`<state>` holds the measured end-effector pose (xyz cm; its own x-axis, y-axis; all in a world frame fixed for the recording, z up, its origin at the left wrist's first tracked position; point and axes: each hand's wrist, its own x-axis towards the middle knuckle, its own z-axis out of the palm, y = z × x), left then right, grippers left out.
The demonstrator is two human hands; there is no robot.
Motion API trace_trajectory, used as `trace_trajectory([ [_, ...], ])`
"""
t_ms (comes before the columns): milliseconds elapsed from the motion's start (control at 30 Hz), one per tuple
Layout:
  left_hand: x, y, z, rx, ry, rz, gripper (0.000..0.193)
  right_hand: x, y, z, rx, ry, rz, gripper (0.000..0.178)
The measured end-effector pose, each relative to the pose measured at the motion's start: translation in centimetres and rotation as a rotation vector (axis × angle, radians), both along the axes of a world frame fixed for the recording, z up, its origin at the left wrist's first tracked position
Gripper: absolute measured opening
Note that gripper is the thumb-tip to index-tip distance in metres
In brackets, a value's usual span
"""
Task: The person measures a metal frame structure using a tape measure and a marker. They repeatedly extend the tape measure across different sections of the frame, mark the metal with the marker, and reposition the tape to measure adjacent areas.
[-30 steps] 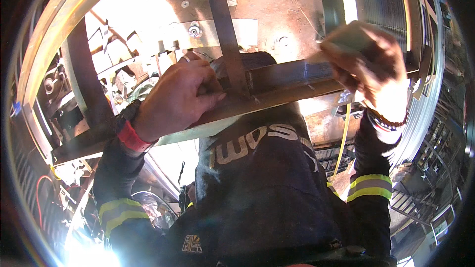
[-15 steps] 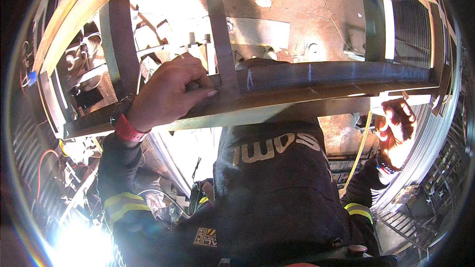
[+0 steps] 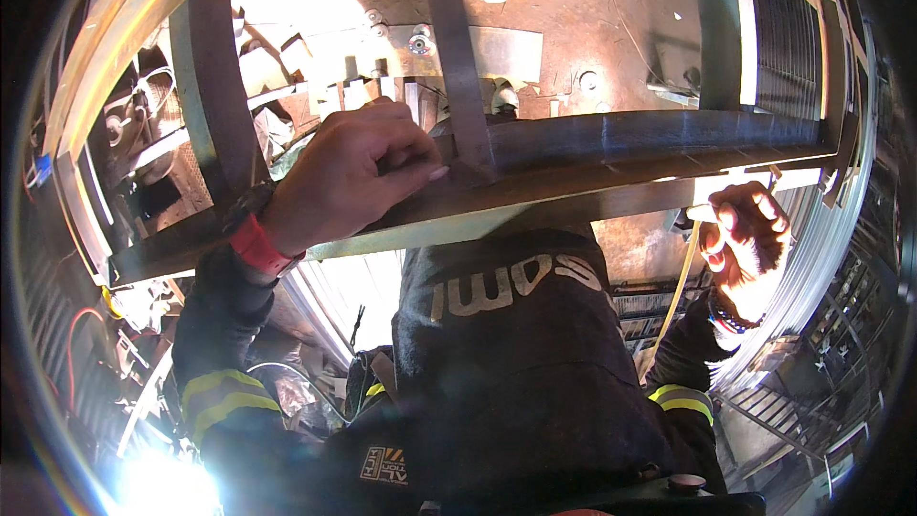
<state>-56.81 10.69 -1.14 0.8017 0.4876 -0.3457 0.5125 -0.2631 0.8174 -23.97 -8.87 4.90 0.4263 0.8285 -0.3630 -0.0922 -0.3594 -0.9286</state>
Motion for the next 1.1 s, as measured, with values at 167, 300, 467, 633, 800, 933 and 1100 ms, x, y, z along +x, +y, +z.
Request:
trace_trajectory([
  [167,-0.1,0.2,-0.1,-0.031,-0.013,0.006,0.012,0.0,0.0,0.2,-0.038,0.030,0.039,0.012],
  [300,0.1,0.2,0.4,-0.046,-0.004,0.009,0.012,-0.5,0.1,-0.6,0.053,0.073,0.063,0.015],
  [467,0.0,0.0,0.1,-0.034,-0.036,0.010,0.010,-2.2,3.1,1.1,-0.107,-0.019,0.218,0.011],
  [633,-0.1,0.0,0.1,-0.038,0.011,0.018,0.012,-4.1,6.1,1.7,-0.128,-0.049,0.321,0.009],
  [800,0.0,0.4,0.2,0.005,0.067,-0.037,0.012,-6.1,11.2,-2.5,-0.100,-0.236,0.783,0.020],
  [933,0.0,0.4,0.3,0.010,0.073,-0.044,0.013,-8.9,13.3,-4.4,-0.252,-0.238,0.928,0.013],
  [1100,-0.2,0.4,0.1,0.047,0.039,-0.073,0.014,-9.9,13.4,-4.1,-0.274,-0.387,0.986,0.014],
])
